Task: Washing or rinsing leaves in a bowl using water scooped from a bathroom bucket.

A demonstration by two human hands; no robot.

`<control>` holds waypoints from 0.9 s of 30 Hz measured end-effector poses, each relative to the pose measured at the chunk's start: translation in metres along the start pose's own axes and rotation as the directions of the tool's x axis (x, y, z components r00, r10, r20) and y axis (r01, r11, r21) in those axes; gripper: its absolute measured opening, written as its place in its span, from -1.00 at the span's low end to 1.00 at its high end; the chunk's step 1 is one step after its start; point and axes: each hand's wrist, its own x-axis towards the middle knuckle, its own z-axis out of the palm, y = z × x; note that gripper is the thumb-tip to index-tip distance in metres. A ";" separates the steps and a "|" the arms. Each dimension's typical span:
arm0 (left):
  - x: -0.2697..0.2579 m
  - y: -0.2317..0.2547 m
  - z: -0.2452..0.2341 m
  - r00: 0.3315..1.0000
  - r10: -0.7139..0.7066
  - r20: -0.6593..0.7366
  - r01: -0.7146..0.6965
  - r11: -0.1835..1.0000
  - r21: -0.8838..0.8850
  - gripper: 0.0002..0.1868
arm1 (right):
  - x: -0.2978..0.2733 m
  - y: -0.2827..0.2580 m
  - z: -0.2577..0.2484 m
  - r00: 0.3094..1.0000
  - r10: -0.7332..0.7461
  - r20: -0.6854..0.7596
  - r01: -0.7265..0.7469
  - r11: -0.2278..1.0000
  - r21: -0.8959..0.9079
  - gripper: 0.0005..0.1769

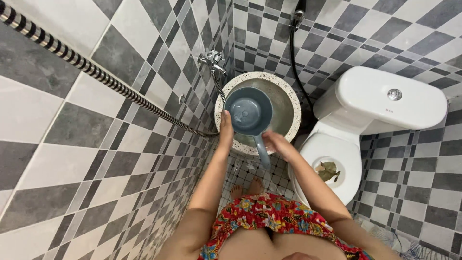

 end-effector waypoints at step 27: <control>0.138 0.196 -0.014 0.861 0.430 0.271 -0.338 0.088 0.937 -0.41 | 0.087 -0.081 0.015 0.995 0.026 -0.093 -0.023 0.999 0.033 -0.75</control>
